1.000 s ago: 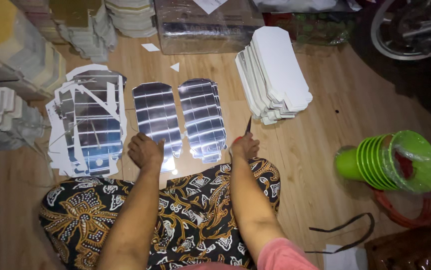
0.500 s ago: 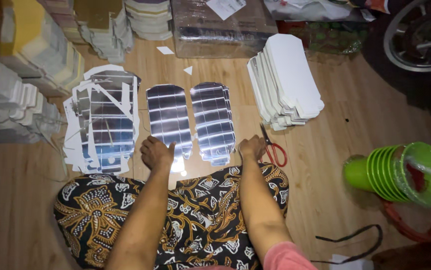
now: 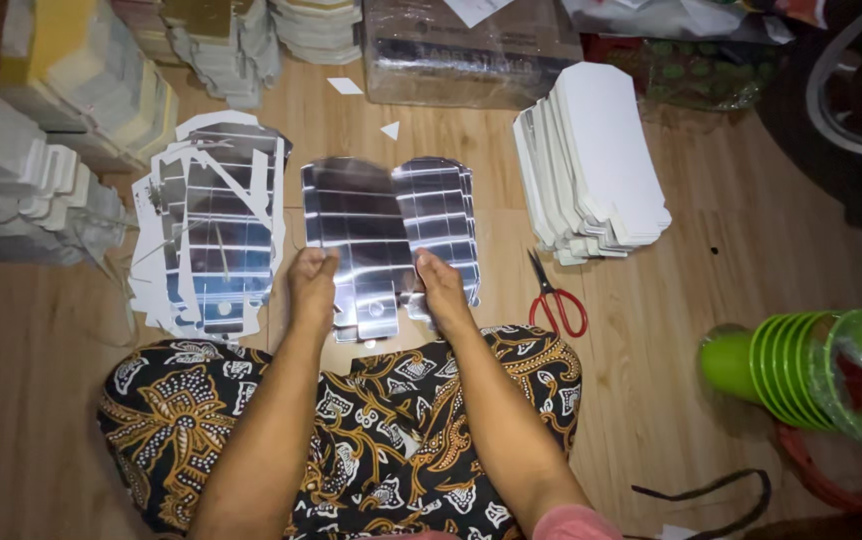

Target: The person sits on the floor and assembles small solar panels by placing a white backing sheet onto a solar cell. They handle the components by hand, aligning the pieces and stacking the finished units. The person also uses scissors to trim excess material from the panels.

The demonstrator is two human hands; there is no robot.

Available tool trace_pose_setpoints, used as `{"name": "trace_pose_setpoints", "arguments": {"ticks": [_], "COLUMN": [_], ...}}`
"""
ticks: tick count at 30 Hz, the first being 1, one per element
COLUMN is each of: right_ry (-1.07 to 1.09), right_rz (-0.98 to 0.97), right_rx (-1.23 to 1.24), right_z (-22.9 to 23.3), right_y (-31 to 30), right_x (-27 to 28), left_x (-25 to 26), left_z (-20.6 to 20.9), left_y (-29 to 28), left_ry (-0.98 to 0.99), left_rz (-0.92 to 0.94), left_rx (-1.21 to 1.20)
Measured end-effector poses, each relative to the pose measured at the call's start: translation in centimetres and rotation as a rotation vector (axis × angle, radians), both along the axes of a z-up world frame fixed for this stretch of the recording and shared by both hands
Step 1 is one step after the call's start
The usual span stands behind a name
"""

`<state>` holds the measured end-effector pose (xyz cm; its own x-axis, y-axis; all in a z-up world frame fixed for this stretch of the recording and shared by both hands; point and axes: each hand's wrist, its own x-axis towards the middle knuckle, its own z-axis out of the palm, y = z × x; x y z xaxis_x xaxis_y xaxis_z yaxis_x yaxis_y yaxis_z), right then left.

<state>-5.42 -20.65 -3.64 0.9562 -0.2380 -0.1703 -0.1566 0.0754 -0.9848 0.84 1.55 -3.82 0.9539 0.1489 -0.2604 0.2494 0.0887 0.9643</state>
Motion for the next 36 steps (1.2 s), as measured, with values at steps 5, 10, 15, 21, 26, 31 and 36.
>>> {"name": "trace_pose_setpoints", "arguments": {"ticks": [5, 10, 15, 21, 26, 31, 36], "right_ry": [-0.118, -0.052, -0.006, -0.034, 0.005, -0.02, -0.055], "right_rz": [0.025, 0.061, 0.122, 0.194, 0.207, 0.176, 0.136], "right_rx": [0.295, 0.399, 0.519, 0.602, 0.614, 0.569, 0.51], "right_z": [2.0, 2.4, 3.0, 2.4, 3.3, 4.4, 4.4], "right_y": [1.4, 2.3, 2.3, 2.7, 2.7, 2.6, 2.7], "right_x": [-0.3, -0.5, -0.2, -0.1, -0.2, -0.3, -0.5], "left_x": [-0.9, -1.3, -1.9, -2.9, -2.8, -2.9, -3.0], "left_z": [1.5, -3.6, -0.6, 4.4, 5.9, 5.8, 6.0], "left_y": [-1.0, -2.2, -1.7, -1.4, -1.3, -1.6, -1.6], "left_ry": [0.271, -0.047, 0.284, 0.12, 0.207, 0.253, 0.175], "left_rz": [-0.101, -0.339, -0.497, -0.804, -0.791, -0.703, -0.739], "left_rx": [0.312, 0.334, -0.038, -0.062, -0.188, -0.5, -0.483]}}
